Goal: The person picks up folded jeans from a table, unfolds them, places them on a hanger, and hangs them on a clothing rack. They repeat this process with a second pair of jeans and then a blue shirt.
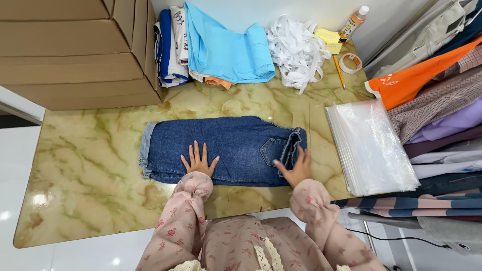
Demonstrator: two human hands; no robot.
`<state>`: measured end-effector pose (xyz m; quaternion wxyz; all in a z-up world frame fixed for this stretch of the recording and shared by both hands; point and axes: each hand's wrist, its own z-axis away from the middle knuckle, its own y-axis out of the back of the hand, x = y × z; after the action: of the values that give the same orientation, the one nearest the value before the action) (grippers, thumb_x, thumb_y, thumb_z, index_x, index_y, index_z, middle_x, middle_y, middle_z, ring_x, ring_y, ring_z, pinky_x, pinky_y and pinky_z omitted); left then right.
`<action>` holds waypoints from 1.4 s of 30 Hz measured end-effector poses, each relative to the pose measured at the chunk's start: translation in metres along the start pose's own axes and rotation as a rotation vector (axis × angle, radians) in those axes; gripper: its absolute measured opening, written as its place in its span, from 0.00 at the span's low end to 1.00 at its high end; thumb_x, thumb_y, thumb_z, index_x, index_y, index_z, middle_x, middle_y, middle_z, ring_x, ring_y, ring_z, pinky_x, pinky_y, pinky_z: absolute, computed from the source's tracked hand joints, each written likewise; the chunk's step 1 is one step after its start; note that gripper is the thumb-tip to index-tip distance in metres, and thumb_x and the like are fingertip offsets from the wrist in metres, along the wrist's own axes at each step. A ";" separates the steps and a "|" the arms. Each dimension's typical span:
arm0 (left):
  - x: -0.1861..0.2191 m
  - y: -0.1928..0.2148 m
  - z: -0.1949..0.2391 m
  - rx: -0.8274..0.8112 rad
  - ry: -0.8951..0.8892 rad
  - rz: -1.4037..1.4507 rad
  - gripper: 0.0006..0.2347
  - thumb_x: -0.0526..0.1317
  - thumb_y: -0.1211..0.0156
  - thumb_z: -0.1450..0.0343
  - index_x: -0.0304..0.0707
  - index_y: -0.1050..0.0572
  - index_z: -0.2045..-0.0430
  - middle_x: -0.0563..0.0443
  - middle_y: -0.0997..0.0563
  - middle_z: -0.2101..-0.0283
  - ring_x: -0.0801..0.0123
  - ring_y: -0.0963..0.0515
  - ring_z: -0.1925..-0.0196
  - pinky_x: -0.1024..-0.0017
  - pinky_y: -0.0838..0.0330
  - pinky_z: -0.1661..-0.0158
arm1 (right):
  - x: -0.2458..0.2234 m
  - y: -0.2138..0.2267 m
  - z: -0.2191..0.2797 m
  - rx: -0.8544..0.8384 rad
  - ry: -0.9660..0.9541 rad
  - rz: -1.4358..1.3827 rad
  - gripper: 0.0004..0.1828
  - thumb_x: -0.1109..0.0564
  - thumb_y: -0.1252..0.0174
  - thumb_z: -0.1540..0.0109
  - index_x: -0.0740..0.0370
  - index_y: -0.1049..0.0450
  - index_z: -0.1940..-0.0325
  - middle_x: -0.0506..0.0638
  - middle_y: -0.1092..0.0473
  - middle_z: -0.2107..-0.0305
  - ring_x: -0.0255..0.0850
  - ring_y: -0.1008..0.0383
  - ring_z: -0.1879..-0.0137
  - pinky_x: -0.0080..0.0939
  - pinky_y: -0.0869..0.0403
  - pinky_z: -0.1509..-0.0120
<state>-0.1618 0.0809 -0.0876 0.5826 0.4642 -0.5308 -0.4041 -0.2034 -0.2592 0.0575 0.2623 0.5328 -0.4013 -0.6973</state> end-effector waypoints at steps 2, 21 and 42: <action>0.000 -0.001 0.001 0.044 -0.005 -0.012 0.36 0.73 0.71 0.28 0.62 0.55 0.27 0.52 0.64 0.21 0.57 0.67 0.20 0.37 0.80 0.30 | 0.004 -0.017 -0.004 -0.027 -0.055 0.136 0.68 0.24 0.32 0.53 0.47 0.61 0.22 0.70 0.57 0.28 0.69 0.49 0.25 0.71 0.39 0.27; 0.057 -0.008 0.028 -0.297 0.105 -0.468 0.11 0.53 0.47 0.32 0.64 0.23 0.60 0.57 0.23 0.54 0.65 0.23 0.54 0.44 0.57 0.36 | 0.203 0.034 -0.064 -0.027 0.018 0.023 0.44 0.50 0.40 0.46 0.47 0.41 0.24 0.60 0.26 0.46 0.59 0.26 0.40 0.57 0.29 0.34; 0.310 0.204 0.134 -0.467 -0.529 0.877 0.49 0.66 0.27 0.49 0.34 0.43 0.40 0.33 0.32 0.47 0.35 0.24 0.44 0.49 0.28 0.46 | 0.065 0.200 0.030 -0.386 0.017 -0.707 0.41 0.70 0.30 0.58 0.58 0.25 0.39 0.56 0.23 0.55 0.46 0.25 0.50 0.50 0.24 0.44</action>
<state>-0.2658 -0.1831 0.1864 0.6302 -0.0584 -0.6986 -0.3337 -0.2630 -0.4102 0.1943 0.1046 0.5848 -0.0526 -0.8027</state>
